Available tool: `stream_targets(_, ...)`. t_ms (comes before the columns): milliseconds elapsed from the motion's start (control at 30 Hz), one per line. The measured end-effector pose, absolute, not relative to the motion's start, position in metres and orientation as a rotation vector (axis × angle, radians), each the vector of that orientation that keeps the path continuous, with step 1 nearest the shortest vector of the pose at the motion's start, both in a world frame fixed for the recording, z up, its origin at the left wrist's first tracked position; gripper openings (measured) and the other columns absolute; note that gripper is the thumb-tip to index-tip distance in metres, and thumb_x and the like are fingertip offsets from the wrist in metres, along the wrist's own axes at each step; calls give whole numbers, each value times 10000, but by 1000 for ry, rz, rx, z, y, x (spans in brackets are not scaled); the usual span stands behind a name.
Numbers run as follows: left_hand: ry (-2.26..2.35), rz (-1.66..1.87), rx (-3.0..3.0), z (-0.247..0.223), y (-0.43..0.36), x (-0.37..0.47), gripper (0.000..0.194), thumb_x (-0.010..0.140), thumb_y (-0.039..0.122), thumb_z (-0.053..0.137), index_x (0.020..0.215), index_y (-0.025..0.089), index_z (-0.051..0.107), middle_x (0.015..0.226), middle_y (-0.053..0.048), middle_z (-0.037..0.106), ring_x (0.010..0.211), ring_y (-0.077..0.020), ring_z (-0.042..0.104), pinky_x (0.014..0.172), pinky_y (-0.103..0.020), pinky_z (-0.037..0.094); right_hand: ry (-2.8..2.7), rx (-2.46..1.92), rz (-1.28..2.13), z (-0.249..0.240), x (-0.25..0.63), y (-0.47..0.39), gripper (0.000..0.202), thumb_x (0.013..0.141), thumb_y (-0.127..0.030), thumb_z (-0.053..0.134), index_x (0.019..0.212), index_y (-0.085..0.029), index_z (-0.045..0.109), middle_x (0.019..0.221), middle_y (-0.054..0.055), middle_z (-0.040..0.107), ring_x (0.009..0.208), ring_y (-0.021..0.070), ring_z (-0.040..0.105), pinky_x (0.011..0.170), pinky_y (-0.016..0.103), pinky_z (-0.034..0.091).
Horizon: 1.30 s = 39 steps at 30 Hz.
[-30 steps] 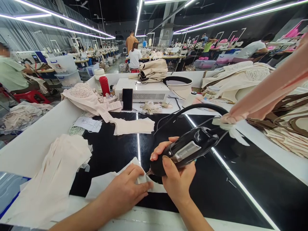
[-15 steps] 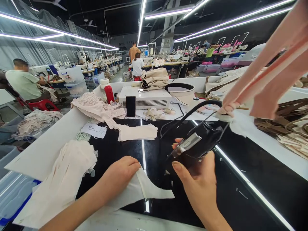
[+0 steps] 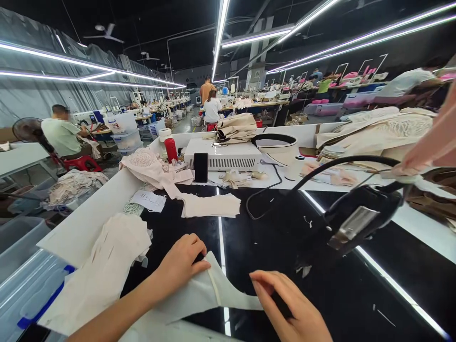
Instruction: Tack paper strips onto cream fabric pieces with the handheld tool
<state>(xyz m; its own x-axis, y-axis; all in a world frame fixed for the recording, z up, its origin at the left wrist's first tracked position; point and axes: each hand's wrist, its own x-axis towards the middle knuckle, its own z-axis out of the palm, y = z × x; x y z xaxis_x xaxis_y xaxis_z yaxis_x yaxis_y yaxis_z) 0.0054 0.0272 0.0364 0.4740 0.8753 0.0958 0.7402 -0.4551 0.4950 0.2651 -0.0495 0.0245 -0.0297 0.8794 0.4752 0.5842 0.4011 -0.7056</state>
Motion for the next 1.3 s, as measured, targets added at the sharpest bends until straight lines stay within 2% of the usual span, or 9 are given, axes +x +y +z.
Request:
stream_targets(267, 1287, 608, 2077, 39, 15, 10, 65, 885, 138, 634, 870, 188, 597, 966, -7, 624, 943, -198, 559, 854, -306, 435, -1745, -1296, 668, 24, 224, -16, 282, 956, -383, 597, 1176, -268, 732, 1006, 80, 773, 853, 251, 721, 763, 388, 622)
stream_targets(400, 1233, 644, 1943, 45, 12, 10, 48, 877, 149, 601, 854, 192, 597, 877, 12, 638, 832, -170, 573, 770, -271, 430, -1686, -1342, 856, 24, 210, -8, 388, 917, -439, 598, 1225, -238, 724, 1064, 102, 779, 919, 282, 728, 777, 416, 607)
stream_targets(533, 1175, 729, 1826, 49, 6, 11, 29, 873, 183, 618, 890, 192, 596, 891, 13, 650, 843, -159, 599, 777, -253, 457, -1684, -1346, 996, 31, 205, -3, 414, 898, -501, 594, 1157, -221, 755, 955, 84, 785, 890, 287, 722, 771, 405, 575)
stream_targets(733, 1082, 845, 1690, 49, 2, 9, 109, 822, 180, 640, 927, 187, 611, 909, 1, 648, 870, -161, 603, 824, -272, 479, -1660, -1297, 1115, 37, 202, -1, 313, 885, -483, 617, 953, -232, 790, 843, 34, 774, 759, 232, 676, 692, 325, 501)
stream_targets(900, 1051, 867, 1571, 41, 2, 7, 198, 801, 226, 692, 977, 180, 615, 881, 4, 636, 834, -151, 596, 802, -275, 486, -1595, -1291, 1120, 34, 194, -4, 334, 871, -500, 594, 775, -213, 734, 689, 9, 685, 636, 189, 586, 596, 290, 435)
stream_targets(1133, 1050, 840, 1385, 39, -1, 4, 300, 759, 278, 779, 1007, 159, 659, 846, -6, 639, 786, -146, 589, 767, -274, 490, -1514, -1280, 1132, 43, 188, -8, 317, 867, -487, 577, 749, -220, 701, 695, 2, 648, 661, 190, 577, 619, 282, 447)
stream_targets(1300, 1037, 845, 1352, 39, -2, 4, 270, 754, 277, 796, 968, 151, 689, 879, -22, 638, 830, -157, 581, 802, -280, 480, -1466, -1270, 1153, 38, 189, -6, 326, 855, -510, 584, 767, -218, 700, 689, 7, 645, 648, 188, 567, 587, 274, 437)
